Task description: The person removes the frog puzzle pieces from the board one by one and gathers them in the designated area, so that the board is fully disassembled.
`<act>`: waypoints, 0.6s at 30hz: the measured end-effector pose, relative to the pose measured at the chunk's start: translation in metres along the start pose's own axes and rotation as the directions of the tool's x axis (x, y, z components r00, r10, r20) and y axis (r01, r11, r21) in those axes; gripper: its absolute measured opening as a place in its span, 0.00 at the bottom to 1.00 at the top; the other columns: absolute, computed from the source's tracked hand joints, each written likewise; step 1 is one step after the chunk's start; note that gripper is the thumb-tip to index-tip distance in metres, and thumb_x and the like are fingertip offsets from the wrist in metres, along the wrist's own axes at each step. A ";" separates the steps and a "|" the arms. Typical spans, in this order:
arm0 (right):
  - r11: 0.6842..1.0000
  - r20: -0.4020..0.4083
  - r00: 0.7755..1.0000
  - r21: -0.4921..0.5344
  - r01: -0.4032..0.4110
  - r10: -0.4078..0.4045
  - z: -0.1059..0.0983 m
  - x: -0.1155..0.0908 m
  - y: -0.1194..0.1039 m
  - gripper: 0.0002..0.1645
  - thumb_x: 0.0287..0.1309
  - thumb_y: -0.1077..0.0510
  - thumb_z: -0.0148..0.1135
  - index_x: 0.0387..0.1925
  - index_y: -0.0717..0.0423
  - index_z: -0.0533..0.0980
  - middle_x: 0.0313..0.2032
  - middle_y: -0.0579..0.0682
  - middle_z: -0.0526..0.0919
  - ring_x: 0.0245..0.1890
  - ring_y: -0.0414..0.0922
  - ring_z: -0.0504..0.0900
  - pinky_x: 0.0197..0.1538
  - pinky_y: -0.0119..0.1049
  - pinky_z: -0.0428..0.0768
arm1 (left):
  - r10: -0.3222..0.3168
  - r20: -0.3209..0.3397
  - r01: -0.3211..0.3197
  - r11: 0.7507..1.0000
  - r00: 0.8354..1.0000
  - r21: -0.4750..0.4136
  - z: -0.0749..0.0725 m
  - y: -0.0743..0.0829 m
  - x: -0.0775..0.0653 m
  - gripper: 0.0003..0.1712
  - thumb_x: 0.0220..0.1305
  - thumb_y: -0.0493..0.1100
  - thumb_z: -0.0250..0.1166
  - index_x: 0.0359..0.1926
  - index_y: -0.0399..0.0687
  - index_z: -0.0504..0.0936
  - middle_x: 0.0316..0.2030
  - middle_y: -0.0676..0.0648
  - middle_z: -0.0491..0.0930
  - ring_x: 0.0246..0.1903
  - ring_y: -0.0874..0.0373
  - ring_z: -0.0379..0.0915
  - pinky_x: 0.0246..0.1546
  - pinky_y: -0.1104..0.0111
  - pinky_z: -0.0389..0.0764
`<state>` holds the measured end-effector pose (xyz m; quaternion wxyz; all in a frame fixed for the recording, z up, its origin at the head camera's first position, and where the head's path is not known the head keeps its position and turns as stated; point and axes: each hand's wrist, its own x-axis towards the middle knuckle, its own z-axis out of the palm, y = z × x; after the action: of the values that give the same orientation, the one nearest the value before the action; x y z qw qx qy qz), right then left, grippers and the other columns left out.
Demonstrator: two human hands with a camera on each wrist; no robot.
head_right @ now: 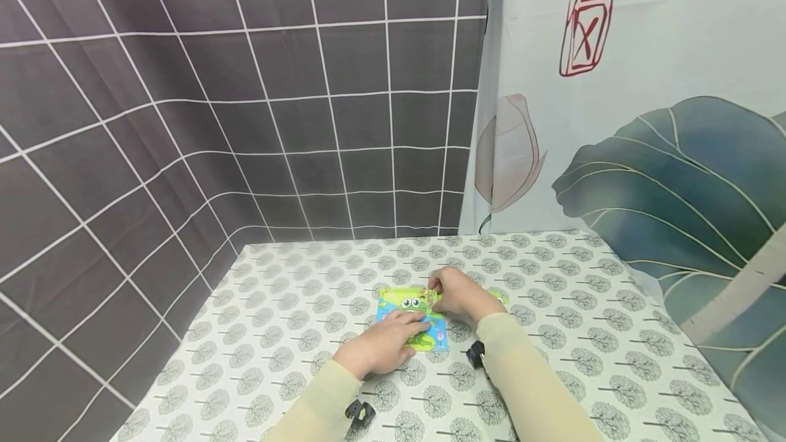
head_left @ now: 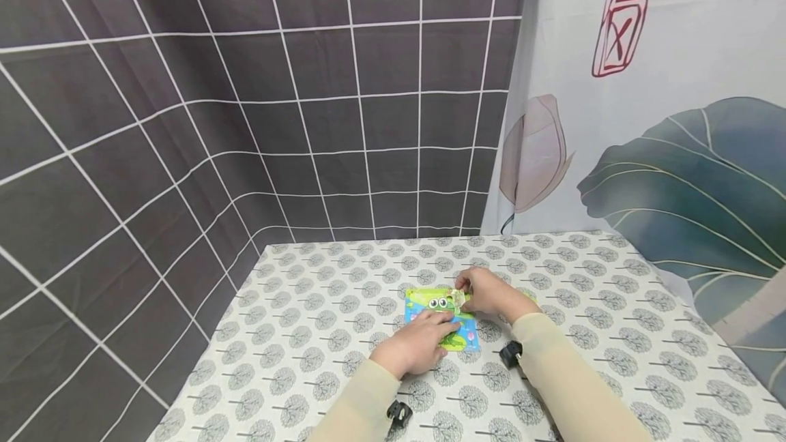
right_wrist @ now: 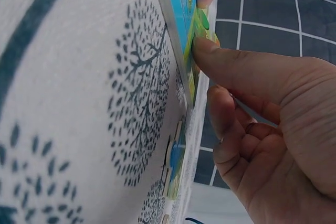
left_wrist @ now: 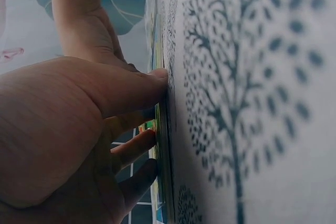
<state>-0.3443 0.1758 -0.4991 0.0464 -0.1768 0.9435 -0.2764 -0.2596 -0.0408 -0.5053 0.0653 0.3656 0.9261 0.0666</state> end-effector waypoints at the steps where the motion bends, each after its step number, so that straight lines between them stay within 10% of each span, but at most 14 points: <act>1: 1.000 -0.001 1.000 -0.001 -0.004 0.004 0.000 0.000 0.000 0.24 0.40 0.64 0.85 0.41 0.53 0.83 0.34 0.45 0.80 0.35 0.43 0.77 0.45 0.41 0.83 | -0.001 0.001 0.001 1.000 1.000 -0.002 0.000 0.000 0.000 0.35 0.74 0.49 0.65 0.79 0.59 0.67 0.80 0.54 0.59 0.78 0.53 0.54 0.77 0.58 0.62; 18: 0.998 -0.043 0.998 0.035 -0.043 0.045 0.002 -0.009 0.010 0.23 0.45 0.60 0.84 0.45 0.54 0.83 0.38 0.43 0.82 0.40 0.42 0.80 0.53 0.46 0.85 | -0.019 -0.006 0.019 0.999 1.000 -0.030 0.002 -0.001 -0.001 0.36 0.73 0.49 0.65 0.79 0.62 0.67 0.79 0.55 0.60 0.78 0.54 0.54 0.76 0.56 0.64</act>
<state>-0.3390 0.1856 -0.5067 0.0346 -0.1492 0.9431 -0.2950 -0.2593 -0.0416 -0.5070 0.0687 0.3555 0.9286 0.0811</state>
